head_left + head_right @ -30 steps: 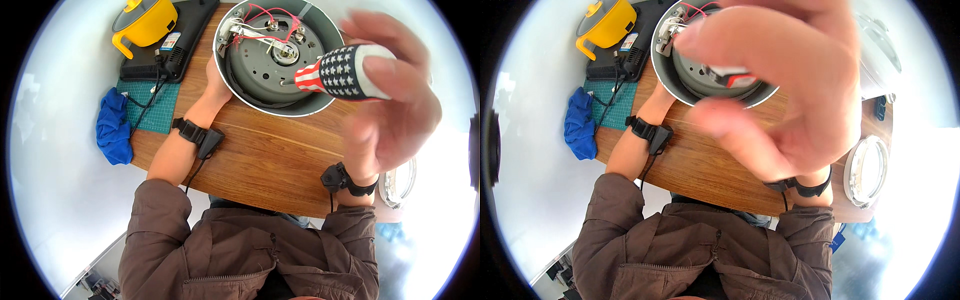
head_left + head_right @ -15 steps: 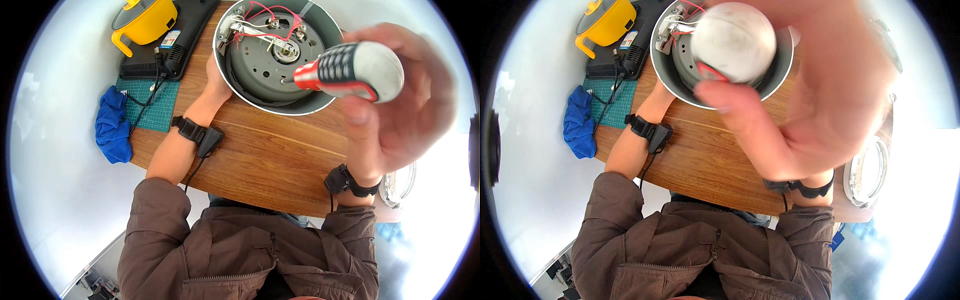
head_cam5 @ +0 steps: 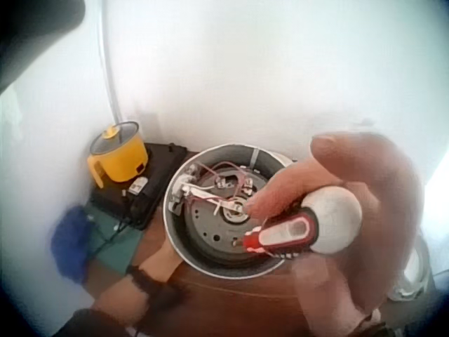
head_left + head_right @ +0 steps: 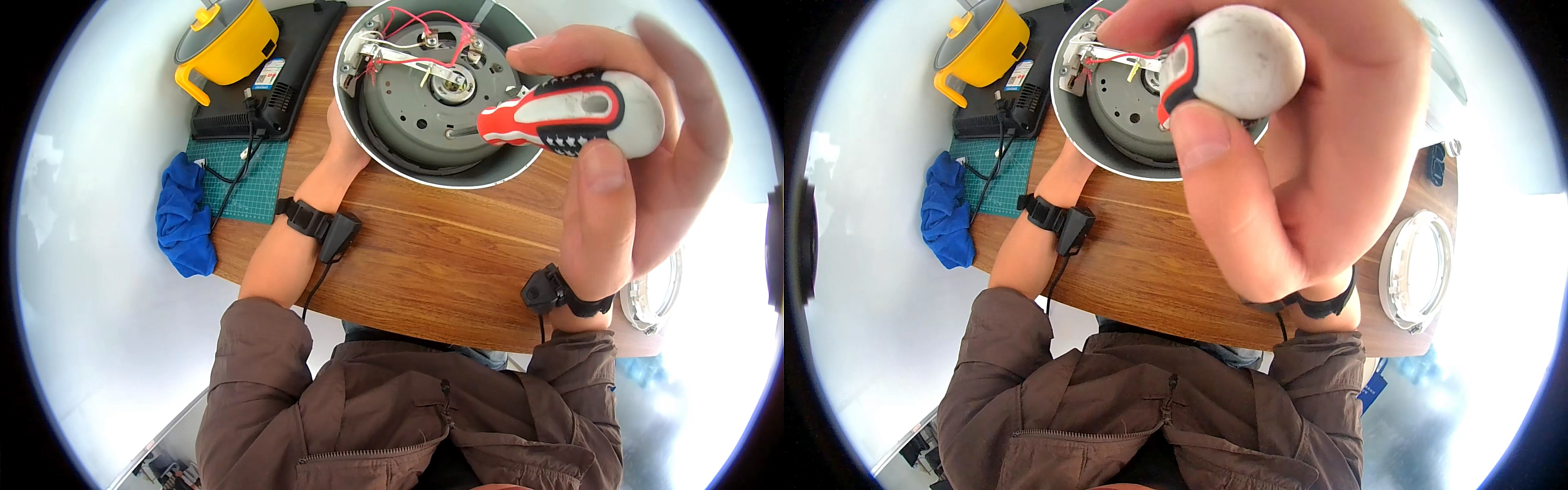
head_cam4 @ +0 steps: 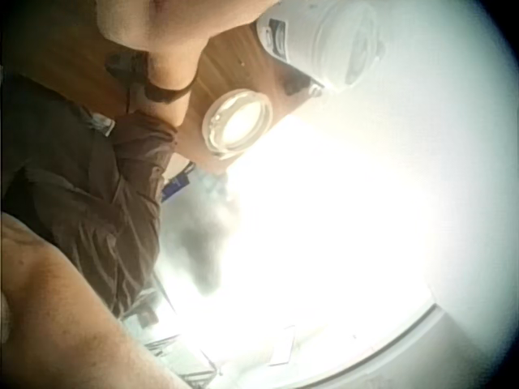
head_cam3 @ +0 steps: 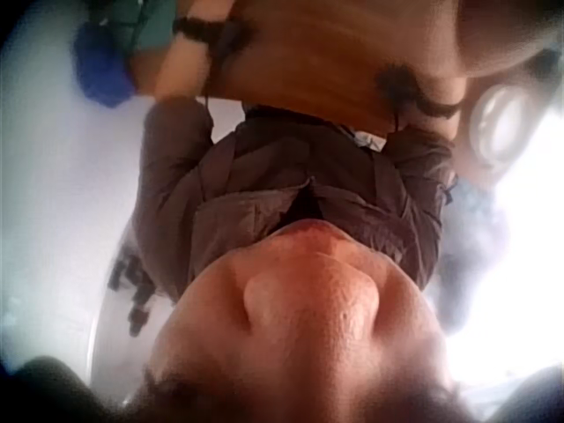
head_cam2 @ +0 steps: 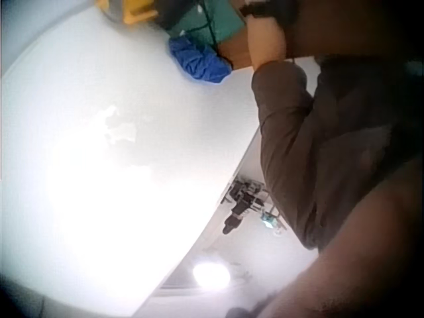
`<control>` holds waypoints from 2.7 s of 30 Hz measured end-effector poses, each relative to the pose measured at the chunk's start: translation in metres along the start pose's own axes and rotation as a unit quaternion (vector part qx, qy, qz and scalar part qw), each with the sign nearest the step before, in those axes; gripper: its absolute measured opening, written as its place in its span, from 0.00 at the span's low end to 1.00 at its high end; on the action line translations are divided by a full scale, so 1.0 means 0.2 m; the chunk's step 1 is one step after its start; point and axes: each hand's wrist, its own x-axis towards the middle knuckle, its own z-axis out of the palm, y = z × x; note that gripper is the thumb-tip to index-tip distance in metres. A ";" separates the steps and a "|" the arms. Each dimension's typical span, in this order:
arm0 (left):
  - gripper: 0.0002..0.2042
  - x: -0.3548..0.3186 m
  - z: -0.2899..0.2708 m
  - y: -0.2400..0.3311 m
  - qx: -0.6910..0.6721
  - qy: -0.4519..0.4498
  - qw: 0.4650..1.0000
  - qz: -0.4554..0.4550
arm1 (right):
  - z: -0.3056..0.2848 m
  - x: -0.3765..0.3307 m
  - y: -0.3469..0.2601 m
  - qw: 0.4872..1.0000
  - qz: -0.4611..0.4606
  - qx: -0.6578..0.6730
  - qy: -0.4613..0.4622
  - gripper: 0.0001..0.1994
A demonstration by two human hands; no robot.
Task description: The person disassembles a white rice cooker by removing the lid, unscrewing the bottom cover, and detaching internal components using a screwdriver. The person handles the cooker, lid, and internal parts while working at a wooden table.
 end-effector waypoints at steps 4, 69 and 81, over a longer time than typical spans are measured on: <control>0.21 0.02 0.02 -0.02 -0.012 -0.008 1.000 -0.012 | -0.04 0.04 0.00 0.990 -0.041 -0.121 -0.060 0.29; 0.19 -0.02 0.05 -0.02 -0.048 0.041 0.998 0.008 | 0.17 -0.11 0.04 0.859 0.203 -0.380 -0.276 0.04; 0.18 -0.02 0.07 -0.01 -0.062 0.040 0.997 0.008 | 0.19 -0.13 0.01 0.847 0.162 -0.415 -0.289 0.05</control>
